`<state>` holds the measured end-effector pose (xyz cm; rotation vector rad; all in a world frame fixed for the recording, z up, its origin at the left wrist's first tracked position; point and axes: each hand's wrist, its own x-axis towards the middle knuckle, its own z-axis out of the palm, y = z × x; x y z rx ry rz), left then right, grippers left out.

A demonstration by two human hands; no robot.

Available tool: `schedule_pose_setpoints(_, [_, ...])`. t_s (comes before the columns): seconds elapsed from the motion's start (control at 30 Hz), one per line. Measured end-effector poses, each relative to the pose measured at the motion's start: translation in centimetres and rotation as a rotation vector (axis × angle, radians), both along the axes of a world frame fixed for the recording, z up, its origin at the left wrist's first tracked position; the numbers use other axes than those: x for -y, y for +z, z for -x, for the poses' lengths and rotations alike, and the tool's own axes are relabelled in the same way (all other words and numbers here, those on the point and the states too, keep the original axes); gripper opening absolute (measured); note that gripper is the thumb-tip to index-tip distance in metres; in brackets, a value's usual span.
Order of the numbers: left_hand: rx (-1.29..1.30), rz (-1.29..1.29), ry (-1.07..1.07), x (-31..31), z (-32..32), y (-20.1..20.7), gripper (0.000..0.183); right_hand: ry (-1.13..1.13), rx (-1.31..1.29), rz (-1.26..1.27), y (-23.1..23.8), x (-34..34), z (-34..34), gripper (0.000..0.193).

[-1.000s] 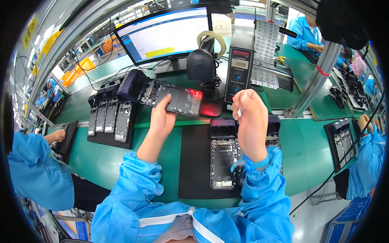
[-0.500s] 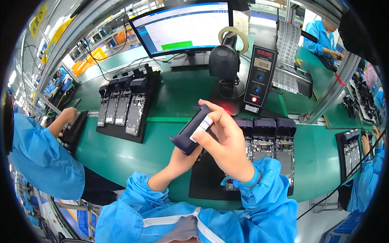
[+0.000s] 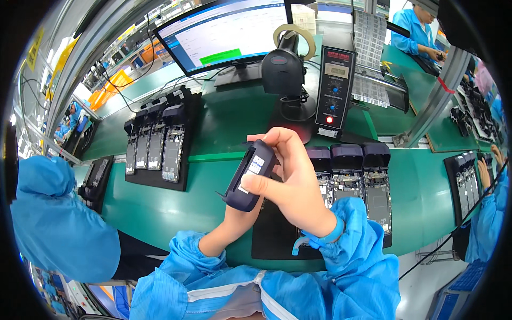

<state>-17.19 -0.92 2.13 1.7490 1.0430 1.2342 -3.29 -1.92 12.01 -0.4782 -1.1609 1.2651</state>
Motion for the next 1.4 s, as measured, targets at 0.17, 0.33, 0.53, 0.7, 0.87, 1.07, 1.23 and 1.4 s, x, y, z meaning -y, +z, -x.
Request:
schedule_pose_setpoints(0.17, [-0.091,-0.033,-0.051,-0.2,0.9,-0.1,0.053,-0.117,-0.167,0.131,-0.1,-2.1,-1.6,0.018])
schedule_pose_setpoints(0.33, [0.257,0.34,-0.121,1.0,2.1,0.2,0.065,-0.841,-0.438,0.043,0.0,-6.3,-11.5,0.017])
schedule_pose_setpoints(0.53, [0.236,0.495,-0.097,2.0,2.2,-1.9,0.088,-1.198,-0.312,0.317,-7.0,-10.4,-20.3,0.026])
schedule_pose_setpoints(0.7, [-0.45,-0.067,0.185,2.1,1.8,-2.5,0.086,-1.07,-0.122,0.423,-7.4,-11.0,-19.5,0.035])
schedule_pose_setpoints(0.87, [-0.088,-0.081,-0.191,3.5,-1.2,-0.8,0.076,-1.06,0.041,0.329,-7.6,-11.2,-19.6,0.032])
schedule_pose_setpoints(1.07, [0.325,0.679,-0.29,2.2,-5.6,-0.5,0.086,-1.094,0.018,0.299,-7.3,-11.3,-19.3,0.027])
schedule_pose_setpoints(1.23, [0.467,0.614,-0.235,2.3,-6.3,-0.5,0.085,-1.121,-0.141,0.162,-6.7,-11.0,-18.9,0.019])
schedule_pose_setpoints(1.4, [0.313,0.943,-0.464,1.5,-6.2,-1.2,0.048,-0.833,-0.295,-0.038,-4.3,-10.1,-12.2,0.025])
